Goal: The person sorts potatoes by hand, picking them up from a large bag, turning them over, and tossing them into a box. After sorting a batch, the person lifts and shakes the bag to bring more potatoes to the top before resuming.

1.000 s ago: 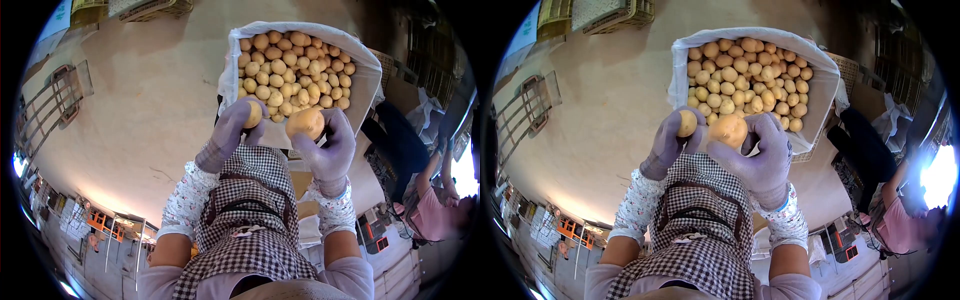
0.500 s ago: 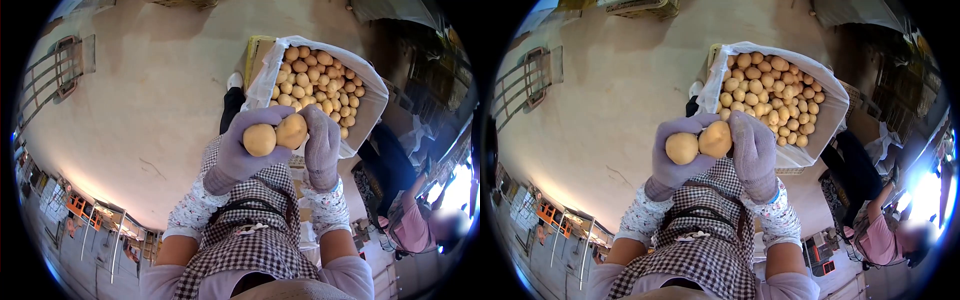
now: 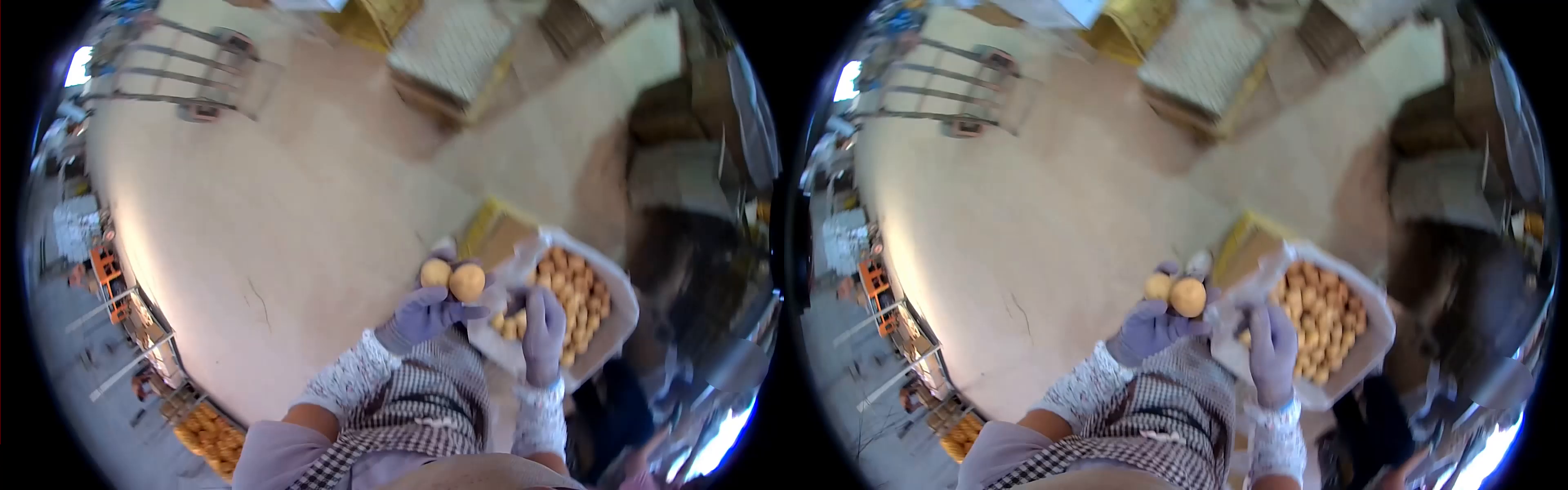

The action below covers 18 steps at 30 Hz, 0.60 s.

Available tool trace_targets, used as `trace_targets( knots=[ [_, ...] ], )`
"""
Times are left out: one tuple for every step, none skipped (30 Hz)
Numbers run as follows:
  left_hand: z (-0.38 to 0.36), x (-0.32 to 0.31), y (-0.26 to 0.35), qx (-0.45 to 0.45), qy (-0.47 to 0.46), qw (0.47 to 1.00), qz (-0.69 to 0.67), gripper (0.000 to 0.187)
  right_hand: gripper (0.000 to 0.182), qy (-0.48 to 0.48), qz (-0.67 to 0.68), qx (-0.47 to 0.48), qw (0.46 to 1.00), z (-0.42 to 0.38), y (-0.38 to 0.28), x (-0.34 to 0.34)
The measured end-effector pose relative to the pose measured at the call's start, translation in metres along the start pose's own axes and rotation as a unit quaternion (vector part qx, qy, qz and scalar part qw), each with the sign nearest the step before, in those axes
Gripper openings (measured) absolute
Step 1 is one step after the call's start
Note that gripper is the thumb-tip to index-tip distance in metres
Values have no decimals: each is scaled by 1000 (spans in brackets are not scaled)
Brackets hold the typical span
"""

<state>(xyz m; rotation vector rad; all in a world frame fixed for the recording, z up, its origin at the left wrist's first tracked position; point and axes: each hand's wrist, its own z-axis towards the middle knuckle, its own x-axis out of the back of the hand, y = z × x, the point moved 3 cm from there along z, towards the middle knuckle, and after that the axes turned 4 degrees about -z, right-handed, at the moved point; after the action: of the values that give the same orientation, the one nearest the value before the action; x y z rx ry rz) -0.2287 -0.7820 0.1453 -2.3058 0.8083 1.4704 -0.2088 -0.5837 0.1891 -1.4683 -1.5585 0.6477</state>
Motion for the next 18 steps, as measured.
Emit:
trace_targets(
  knots=[
    [2, 6, 15, -41, 16, 998, -37, 48, 35, -1, -3, 0, 1000, -1, 10, 0],
    [9, 11, 33, -75, 31, 993, -81, 42, 34, 0, -8, -6, 1000, -3, 21, 1],
    [20, 14, 58, -95, 12, 993, -73, 42, 34, -8, -7, -17, 1000, -5, 29, 4],
    [29, 17, 95, -133, 23, 989, -61, 37, 33, -19, 3, -34, 999, -9, 24, 7],
    [37, 13, 131, -167, 36, 984, -53, 35, 33, -22, 1, -18, 1000, -11, 23, 10],
    [50, -7, 175, -190, -8, 982, 8, 35, 32, -23, 6, -37, 999, -15, 26, 15],
    [70, -30, 224, -211, -50, 974, 70, 38, 32, -23, 12, -58, 998, -17, 33, 20],
    [98, -57, 276, -191, -87, 976, 65, 44, 31, -28, 15, -44, 999, -17, 39, 24],
    [118, -97, 321, -192, -38, 981, 11, 48, 31, -31, 13, -40, 999, -15, 40, 25],
    [141, -128, 362, -255, -46, 962, 90, 54, 29, -20, 15, -38, 999, -14, 44, 28],
    [163, -159, 402, -320, -43, 931, 167, 62, 28, -9, 17, -38, 999, -15, 47, 32],
    [185, -191, 441, -383, -32, 893, 235, 73, 27, -8, 4, -43, 999, -13, 47, 34],
    [205, -218, 449, -421, 111, 864, 253, 74, 27, -6, 3, -50, 999, -13, 51, 37],
    [216, -213, 451, -434, 185, 842, 264, 74, 27, 3, 4, -49, 999, -12, 56, 38],
    [225, -210, 451, -439, 259, 816, 272, 74, 27, 11, 7, -51, 999, -13, 66, 40],
    [228, -194, 439, -441, 203, 788, 379, 75, 27, 11, 0, -55, 998, -15, 84, 44],
    [225, -191, 399, -427, 139, 751, 484, 75, 27, 11, -22, -50, 998, -17, 97, 45],
    [224, -175, 347, -416, 153, 668, 599, 72, 27, 16, -43, -55, 997, -24, 113, 48]
  ],
)
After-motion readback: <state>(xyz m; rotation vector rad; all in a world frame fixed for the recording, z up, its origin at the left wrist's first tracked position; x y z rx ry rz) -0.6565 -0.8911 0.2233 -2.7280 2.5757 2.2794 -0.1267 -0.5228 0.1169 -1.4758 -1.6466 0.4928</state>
